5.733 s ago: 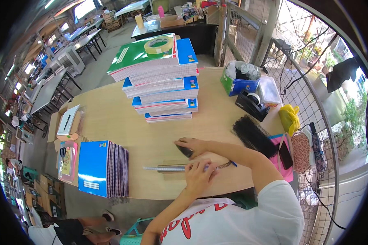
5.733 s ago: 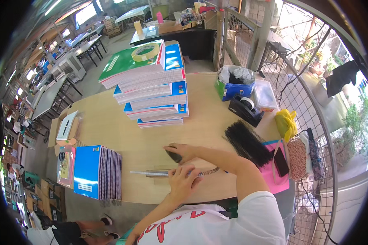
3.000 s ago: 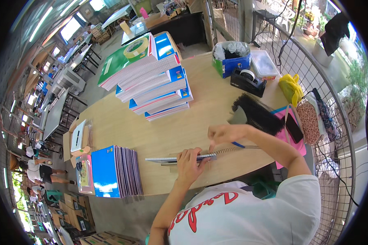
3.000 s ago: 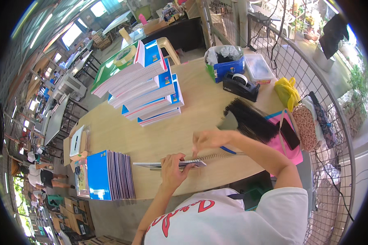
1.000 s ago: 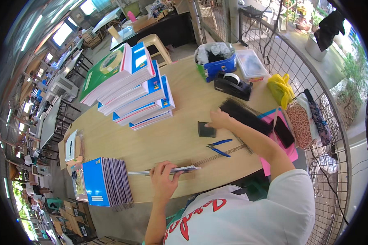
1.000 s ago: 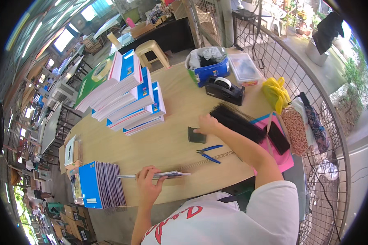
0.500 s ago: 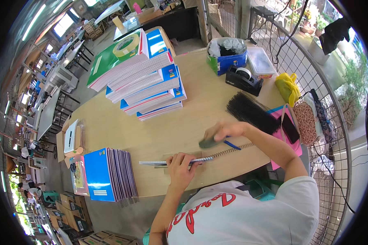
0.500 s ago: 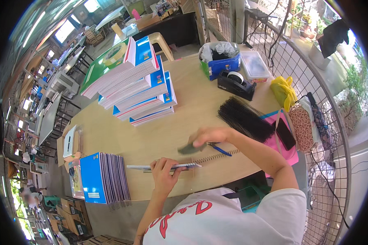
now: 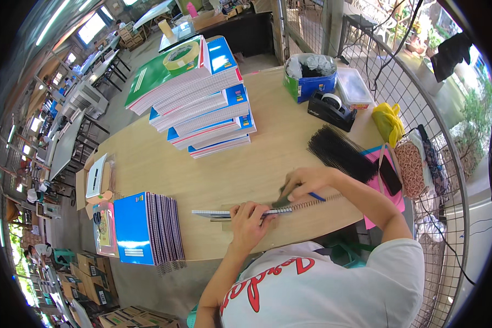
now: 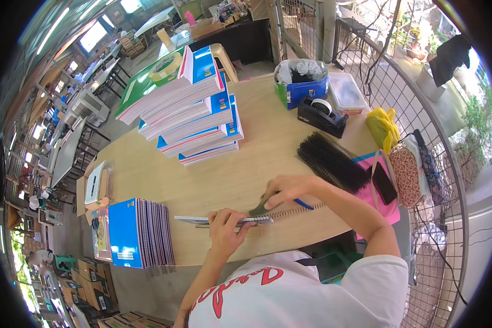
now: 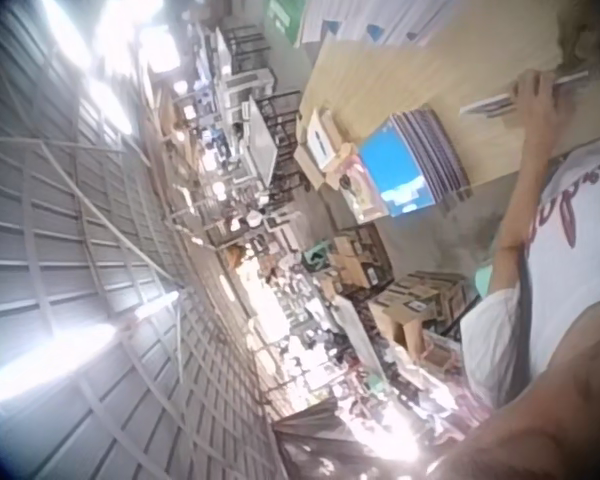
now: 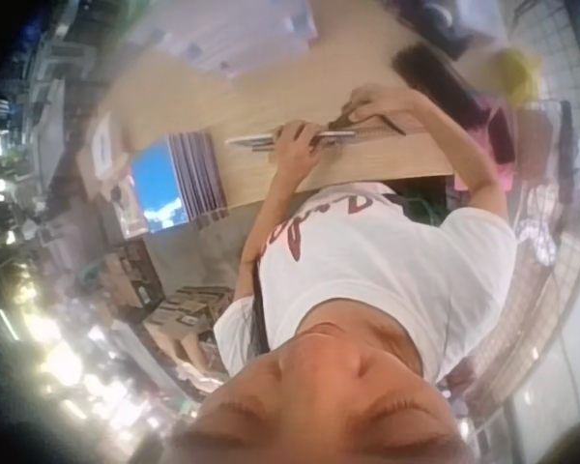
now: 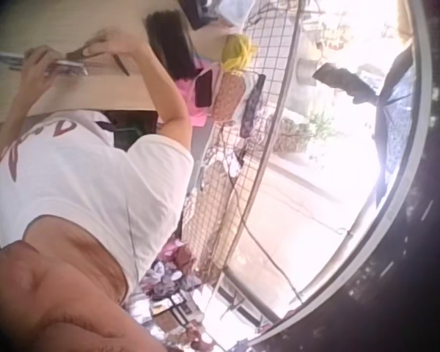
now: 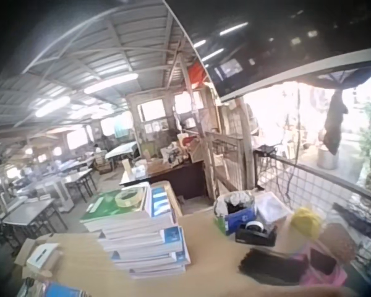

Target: The person takes spiral notebooks from a stack, places each one on a desk, and uses a block to press or smooth the spiral binding before stacking them to the side.

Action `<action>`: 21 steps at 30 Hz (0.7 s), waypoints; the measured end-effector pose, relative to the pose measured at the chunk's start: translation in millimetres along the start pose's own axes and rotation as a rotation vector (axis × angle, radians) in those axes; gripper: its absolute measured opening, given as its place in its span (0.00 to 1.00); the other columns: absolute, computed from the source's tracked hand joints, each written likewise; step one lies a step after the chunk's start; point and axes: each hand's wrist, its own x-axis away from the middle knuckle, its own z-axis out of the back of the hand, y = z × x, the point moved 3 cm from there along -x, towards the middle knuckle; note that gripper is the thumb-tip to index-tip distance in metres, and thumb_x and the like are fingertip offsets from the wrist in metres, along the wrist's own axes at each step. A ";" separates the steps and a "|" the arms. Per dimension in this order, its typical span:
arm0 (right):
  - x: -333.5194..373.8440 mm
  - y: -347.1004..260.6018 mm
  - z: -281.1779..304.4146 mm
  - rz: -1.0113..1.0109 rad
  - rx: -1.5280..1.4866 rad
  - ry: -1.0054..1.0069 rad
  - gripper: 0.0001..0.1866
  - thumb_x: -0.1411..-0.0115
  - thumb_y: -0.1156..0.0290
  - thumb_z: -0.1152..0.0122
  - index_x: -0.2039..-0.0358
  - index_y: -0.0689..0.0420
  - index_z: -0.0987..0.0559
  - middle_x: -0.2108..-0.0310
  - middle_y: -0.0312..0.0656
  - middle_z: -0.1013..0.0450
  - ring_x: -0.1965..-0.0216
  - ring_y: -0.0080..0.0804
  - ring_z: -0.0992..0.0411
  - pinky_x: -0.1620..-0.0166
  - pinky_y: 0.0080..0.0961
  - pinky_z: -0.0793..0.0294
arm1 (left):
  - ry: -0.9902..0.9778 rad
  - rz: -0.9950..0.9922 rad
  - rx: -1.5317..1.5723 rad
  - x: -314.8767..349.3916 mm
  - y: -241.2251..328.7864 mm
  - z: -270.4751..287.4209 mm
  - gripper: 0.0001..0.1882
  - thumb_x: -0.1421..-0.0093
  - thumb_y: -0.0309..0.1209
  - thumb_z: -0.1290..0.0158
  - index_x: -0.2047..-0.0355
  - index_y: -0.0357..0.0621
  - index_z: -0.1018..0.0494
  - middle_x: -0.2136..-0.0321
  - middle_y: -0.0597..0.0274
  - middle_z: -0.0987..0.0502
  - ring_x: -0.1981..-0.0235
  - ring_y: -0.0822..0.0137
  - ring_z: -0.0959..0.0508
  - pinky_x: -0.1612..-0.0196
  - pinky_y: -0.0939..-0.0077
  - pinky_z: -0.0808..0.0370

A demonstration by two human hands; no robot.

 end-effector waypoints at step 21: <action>-13.8 8.0 2.1 -0.239 0.523 0.244 0.25 0.46 0.48 0.34 0.51 0.47 0.15 0.56 0.53 0.23 0.52 0.51 0.30 0.44 0.40 0.32 | 0.059 0.023 -0.123 5.7 -12.3 18.4 0.19 0.55 0.40 0.28 0.69 0.53 0.26 0.70 0.73 0.25 0.65 0.65 0.26 0.54 0.62 0.40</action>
